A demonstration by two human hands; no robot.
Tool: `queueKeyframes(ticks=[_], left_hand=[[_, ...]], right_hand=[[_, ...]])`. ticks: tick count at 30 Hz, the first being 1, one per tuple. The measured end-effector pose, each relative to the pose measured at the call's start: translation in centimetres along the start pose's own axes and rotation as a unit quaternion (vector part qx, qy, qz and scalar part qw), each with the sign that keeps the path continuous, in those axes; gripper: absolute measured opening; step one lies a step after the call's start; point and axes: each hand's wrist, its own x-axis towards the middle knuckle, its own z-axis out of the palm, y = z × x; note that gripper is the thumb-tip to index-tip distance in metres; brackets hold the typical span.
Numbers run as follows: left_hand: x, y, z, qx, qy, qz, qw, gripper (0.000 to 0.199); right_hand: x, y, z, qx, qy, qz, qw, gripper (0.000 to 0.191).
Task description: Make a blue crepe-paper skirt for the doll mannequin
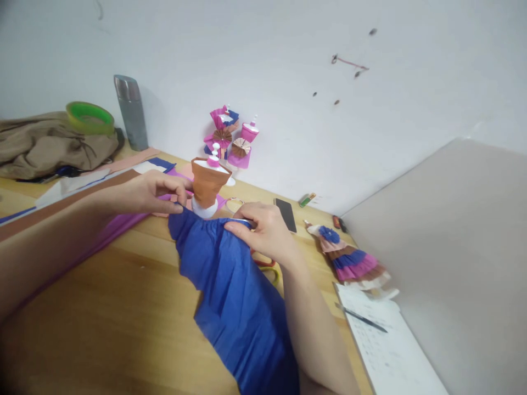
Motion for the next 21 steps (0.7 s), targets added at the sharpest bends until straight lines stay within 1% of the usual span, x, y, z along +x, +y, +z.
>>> queueKeyframes(ticks=[3, 9, 12, 16, 18, 21], left_hand=[[0.0, -0.1, 0.1, -0.006, -0.001, -0.003, 1.0, 0.011], [0.3, 0.1, 0.1, -0.016, 0.027, 0.016, 0.999, 0.013], [0.5, -0.2, 0.2, -0.014, 0.039, 0.025, 0.999, 0.011], [0.8, -0.8, 0.6, -0.045, 0.058, 0.025, 0.997, 0.011], [0.8, -1.2, 0.7, -0.057, 0.064, 0.021, 0.996, 0.011], [0.7, -1.6, 0.8, -0.071, 0.067, 0.012, 0.995, 0.013]], right_hand=[[0.0, 0.3, 0.2, -0.005, -0.001, -0.001, 1.0, 0.026], [-0.2, -0.2, -0.6, -0.03, 0.017, 0.021, 0.999, 0.029], [-0.1, -0.2, -0.6, -0.033, 0.016, 0.035, 0.999, 0.031], [0.0, 0.2, -0.2, -0.034, 0.014, 0.055, 0.998, 0.031], [0.0, 0.3, -0.2, -0.031, 0.022, 0.065, 0.997, 0.031], [0.0, 0.2, -0.3, -0.026, 0.052, 0.077, 0.995, 0.029]])
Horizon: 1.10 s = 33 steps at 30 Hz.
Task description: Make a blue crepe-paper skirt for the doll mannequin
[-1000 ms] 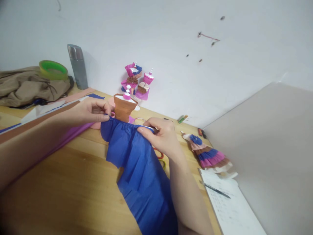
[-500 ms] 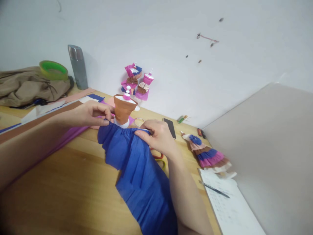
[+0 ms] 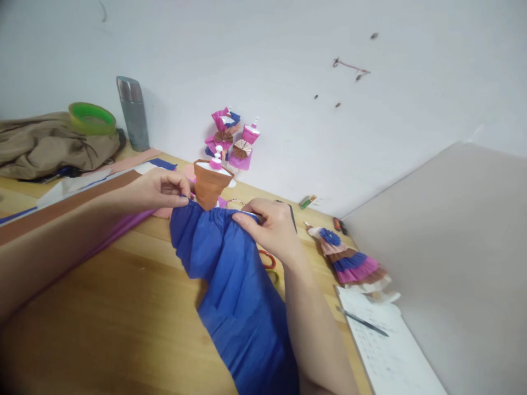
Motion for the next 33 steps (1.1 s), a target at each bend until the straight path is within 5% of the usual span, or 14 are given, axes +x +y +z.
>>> queueKeyframes(ticks=[8, 21, 33], left_hand=[[0.0, 0.7, 0.2, -0.088, -0.002, -0.017, 0.996, 0.014], [-0.2, 1.8, 0.1, -0.008, 0.02, 0.023, 1.0, 0.012], [-0.6, 3.8, 0.1, -0.037, -0.015, -0.04, 0.998, 0.01]], right_hand=[[0.1, -0.3, 0.0, 0.011, 0.019, -0.003, 1.0, 0.027], [0.1, -0.5, 0.1, 0.056, -0.004, 0.029, 0.998, 0.029], [0.2, 0.5, 1.2, 0.051, -0.04, 0.042, 0.997, 0.035]])
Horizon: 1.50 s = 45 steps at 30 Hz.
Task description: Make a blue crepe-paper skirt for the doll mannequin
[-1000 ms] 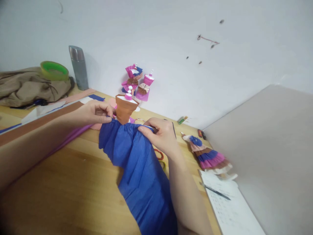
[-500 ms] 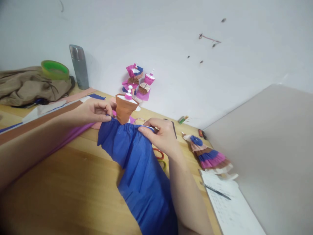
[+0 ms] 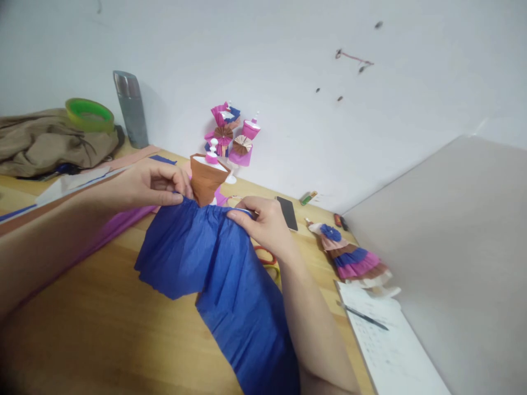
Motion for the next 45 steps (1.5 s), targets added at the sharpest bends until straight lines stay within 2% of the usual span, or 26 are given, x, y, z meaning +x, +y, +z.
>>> queueKeyframes(ticks=[5, 12, 16, 22, 26, 29, 31, 35, 38, 41, 45], left_hand=[[0.1, -0.3, -0.2, -0.035, 0.016, 0.003, 0.999, 0.014], [0.2, -1.1, -0.5, -0.061, -0.004, 0.01, 0.998, 0.016], [0.2, -1.5, -0.7, -0.067, 0.002, 0.022, 0.997, 0.013], [0.2, -1.4, -0.4, -0.017, -0.009, 0.014, 1.0, 0.015], [0.2, -2.0, 0.0, -0.009, -0.05, 0.001, 0.999, 0.013], [0.1, -2.9, 0.4, -0.024, -0.09, 0.016, 0.995, 0.012], [0.1, -3.3, 0.8, -0.006, -0.095, 0.034, 0.995, 0.011], [0.2, -3.0, 1.9, 0.043, -0.061, 0.041, 0.996, 0.013], [0.1, -2.5, 2.7, 0.061, -0.029, 0.04, 0.997, 0.014], [0.1, -2.5, 3.2, 0.065, 0.0, 0.043, 0.997, 0.012], [0.1, -2.4, 3.5, 0.052, 0.024, 0.016, 0.998, 0.01]], right_hand=[[-0.2, -1.0, -0.6, -0.014, 0.026, -0.016, 0.999, 0.032], [-0.7, -2.6, -1.2, -0.018, 0.039, -0.053, 0.998, 0.028], [-0.6, -2.4, -1.1, -0.01, 0.022, -0.055, 0.998, 0.03], [-0.5, -1.1, -0.6, 0.011, -0.015, -0.043, 0.999, 0.026], [-0.4, -1.0, -0.3, 0.03, -0.058, -0.039, 0.997, 0.022], [-0.3, -1.2, 0.1, 0.024, -0.052, -0.066, 0.996, 0.021], [-0.2, -1.3, 0.3, 0.027, -0.044, -0.081, 0.995, 0.021], [-0.2, -1.3, 0.6, 0.051, -0.048, -0.077, 0.995, 0.014], [-0.2, -1.3, 0.8, 0.078, -0.044, -0.05, 0.995, 0.011], [-0.2, -1.3, 1.1, 0.113, -0.044, -0.013, 0.993, 0.011], [-0.3, -1.3, 0.8, 0.138, -0.066, 0.007, 0.988, 0.013]])
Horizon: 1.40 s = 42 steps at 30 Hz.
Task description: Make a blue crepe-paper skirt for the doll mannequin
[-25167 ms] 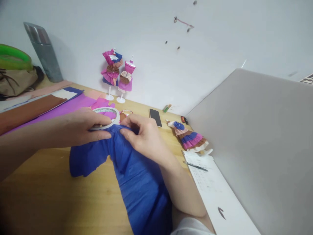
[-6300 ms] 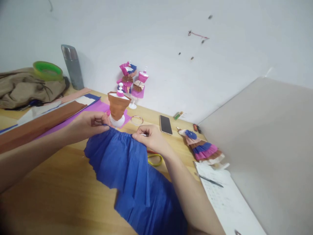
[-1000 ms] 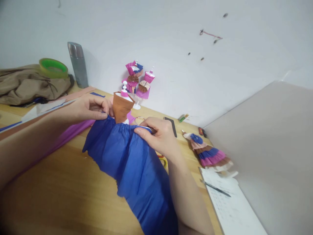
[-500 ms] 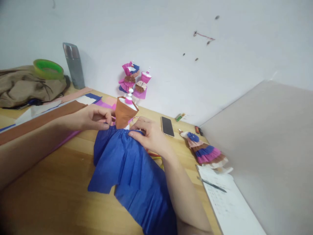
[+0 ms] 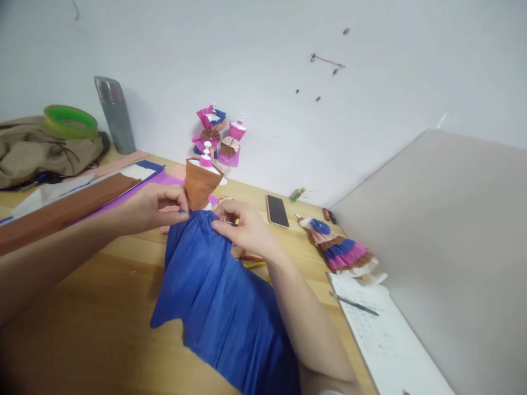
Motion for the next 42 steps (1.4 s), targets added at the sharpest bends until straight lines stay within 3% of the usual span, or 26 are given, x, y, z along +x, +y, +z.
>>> queueKeyframes(ticks=[8, 16, 23, 27, 31, 37, 42], left_hand=[[-0.3, 1.8, 0.0, 0.091, -0.01, 0.044, 0.995, 0.009], [-0.4, 1.5, -0.1, 0.162, -0.003, 0.081, 0.983, 0.009], [-0.8, 2.5, -0.5, 0.269, 0.032, 0.114, 0.956, 0.011], [-1.1, 2.5, -0.3, 0.317, 0.035, 0.083, 0.944, 0.01], [-1.2, 2.5, -0.1, 0.328, 0.043, 0.077, 0.94, 0.009], [-1.3, 3.4, -0.7, 0.281, 0.018, 0.039, 0.959, 0.009], [-1.3, 3.8, -0.7, 0.276, 0.018, 0.009, 0.961, 0.01]], right_hand=[[-0.7, -1.4, -0.9, -0.024, -0.039, 0.008, 0.999, 0.014], [-1.1, -2.0, -1.4, -0.031, -0.042, 0.0, 0.999, 0.015], [-0.8, -1.6, -0.8, -0.046, -0.03, 0.043, 0.998, 0.012], [-0.8, -2.1, 0.1, -0.128, -0.008, 0.08, 0.989, 0.012], [-0.9, -2.4, 0.5, -0.208, 0.021, 0.07, 0.975, 0.009], [-0.5, -1.5, -0.1, -0.036, 0.034, 0.089, 0.995, 0.03], [-0.2, -0.7, -0.4, 0.044, 0.074, 0.154, 0.984, 0.026]])
